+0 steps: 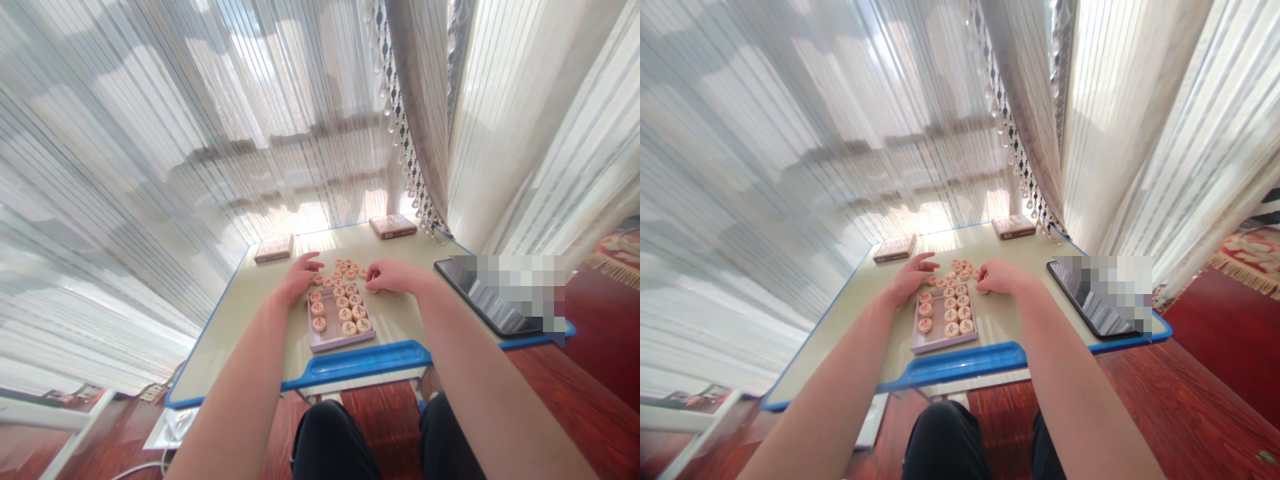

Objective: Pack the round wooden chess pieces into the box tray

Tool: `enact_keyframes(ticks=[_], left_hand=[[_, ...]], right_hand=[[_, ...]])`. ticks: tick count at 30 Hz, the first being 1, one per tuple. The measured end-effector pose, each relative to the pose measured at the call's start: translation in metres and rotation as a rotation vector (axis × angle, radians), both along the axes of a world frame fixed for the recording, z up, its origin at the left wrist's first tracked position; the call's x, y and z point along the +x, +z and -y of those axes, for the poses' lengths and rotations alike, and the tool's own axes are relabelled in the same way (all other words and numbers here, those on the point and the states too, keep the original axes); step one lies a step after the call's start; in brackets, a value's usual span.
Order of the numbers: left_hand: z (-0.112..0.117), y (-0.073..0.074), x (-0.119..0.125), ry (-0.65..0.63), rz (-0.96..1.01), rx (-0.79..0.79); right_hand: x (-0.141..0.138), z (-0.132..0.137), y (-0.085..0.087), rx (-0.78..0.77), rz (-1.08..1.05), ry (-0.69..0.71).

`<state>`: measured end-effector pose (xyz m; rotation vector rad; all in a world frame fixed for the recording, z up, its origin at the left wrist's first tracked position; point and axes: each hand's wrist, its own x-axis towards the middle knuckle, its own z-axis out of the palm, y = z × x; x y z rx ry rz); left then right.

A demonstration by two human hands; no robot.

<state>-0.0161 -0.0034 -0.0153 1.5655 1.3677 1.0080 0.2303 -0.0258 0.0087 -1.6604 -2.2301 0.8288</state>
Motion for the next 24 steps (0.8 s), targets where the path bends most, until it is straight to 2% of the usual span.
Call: enact_keyframes(ticks=[8, 12, 15, 20, 24], left_hand=[[0.001, -0.002, -0.003, -0.092, -0.155, 0.007], [0.003, 0.0, -0.003, -0.136, -0.203, 0.011], [0.004, 0.001, -0.003, -0.151, -0.161, 0.007], [0.003, -0.002, -0.003, -0.137, -0.054, 0.003], [0.001, -0.005, -0.003, -0.111, 0.007, -0.001]], right_hand=[[-0.011, -0.003, -0.003, 0.181, -0.033, 0.007], [-0.022, -0.008, -0.009, 0.362, -0.062, -0.029], [-0.035, -0.006, -0.012, 0.487, -0.101, 0.051], [-0.054, 0.004, -0.014, 0.507, -0.067, 0.214], [-0.057, 0.008, -0.015, 0.493, 0.016, 0.17]])
